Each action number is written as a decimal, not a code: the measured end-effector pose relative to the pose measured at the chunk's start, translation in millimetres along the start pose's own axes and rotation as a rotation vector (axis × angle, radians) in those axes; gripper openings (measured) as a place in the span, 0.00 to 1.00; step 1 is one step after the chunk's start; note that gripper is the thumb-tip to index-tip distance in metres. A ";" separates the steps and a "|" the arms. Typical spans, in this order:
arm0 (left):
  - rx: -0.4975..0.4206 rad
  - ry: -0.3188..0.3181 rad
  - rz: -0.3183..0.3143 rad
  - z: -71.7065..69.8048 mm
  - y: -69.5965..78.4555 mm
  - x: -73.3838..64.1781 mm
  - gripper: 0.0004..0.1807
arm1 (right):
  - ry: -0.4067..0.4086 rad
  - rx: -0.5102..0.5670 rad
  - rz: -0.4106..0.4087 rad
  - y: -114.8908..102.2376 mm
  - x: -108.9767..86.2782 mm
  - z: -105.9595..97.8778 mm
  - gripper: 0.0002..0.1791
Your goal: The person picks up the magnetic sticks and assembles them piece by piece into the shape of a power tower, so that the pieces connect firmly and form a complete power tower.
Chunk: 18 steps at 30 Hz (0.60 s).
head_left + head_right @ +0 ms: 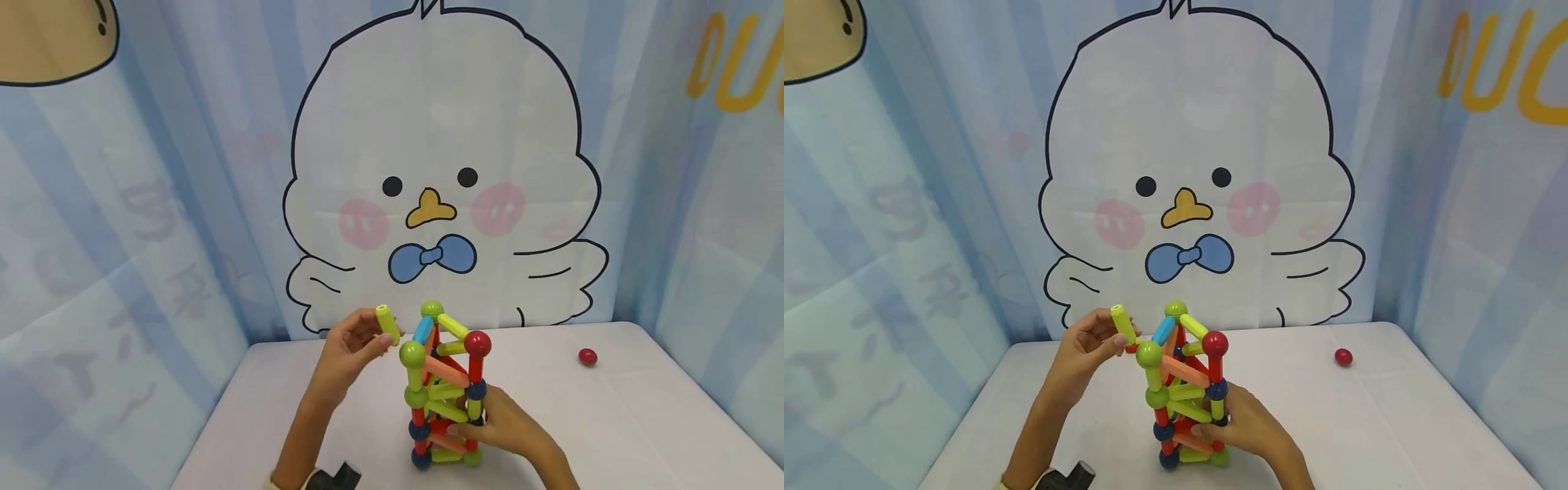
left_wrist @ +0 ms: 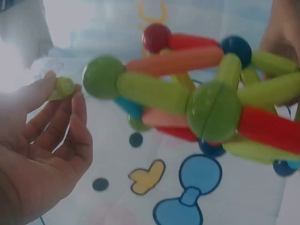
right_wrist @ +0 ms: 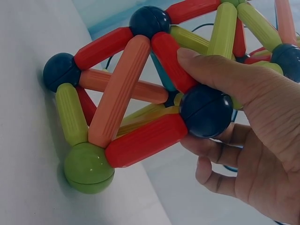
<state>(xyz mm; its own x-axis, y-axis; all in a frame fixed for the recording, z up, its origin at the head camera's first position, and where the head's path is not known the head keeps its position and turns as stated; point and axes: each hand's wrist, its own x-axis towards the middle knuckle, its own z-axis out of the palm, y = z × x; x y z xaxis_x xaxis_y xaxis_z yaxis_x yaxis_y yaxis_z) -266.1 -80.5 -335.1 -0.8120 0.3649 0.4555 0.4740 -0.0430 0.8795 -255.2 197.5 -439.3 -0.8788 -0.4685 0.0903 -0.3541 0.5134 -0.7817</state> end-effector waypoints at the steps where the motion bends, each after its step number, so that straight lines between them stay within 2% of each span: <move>1: 0.006 0.009 0.033 7.1 5.3 -0.3 0.15 | 0.001 0.006 0.000 0.1 0.0 -0.1 0.26; 4: 0.143 0.051 0.117 26.0 12.6 0.9 0.15 | 0.004 0.027 0.004 1.2 0.0 0.0 0.27; 7: 0.324 0.115 0.202 40.0 10.1 1.4 0.16 | 0.006 0.034 -0.006 2.2 0.0 0.8 0.27; 9: 0.404 0.167 0.249 47.0 6.4 0.6 0.17 | 0.003 0.030 -0.020 2.3 0.2 1.1 0.27; 13: 0.441 0.248 0.279 59.6 0.7 -2.6 0.17 | -0.003 0.019 -0.028 2.4 -0.1 0.7 0.26; 18: 0.531 0.286 0.265 75.6 -0.5 -6.3 0.17 | 0.004 0.024 -0.025 2.4 -0.1 0.0 0.27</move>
<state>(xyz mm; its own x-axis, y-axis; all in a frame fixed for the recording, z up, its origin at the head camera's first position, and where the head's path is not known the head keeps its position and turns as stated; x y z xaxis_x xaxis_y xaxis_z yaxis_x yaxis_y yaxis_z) -235.5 -12.5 -348.9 -0.6688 0.1402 0.7301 0.7141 0.3942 0.5784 -255.9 198.8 -441.1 -0.8709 -0.4784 0.1123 -0.3683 0.4841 -0.7937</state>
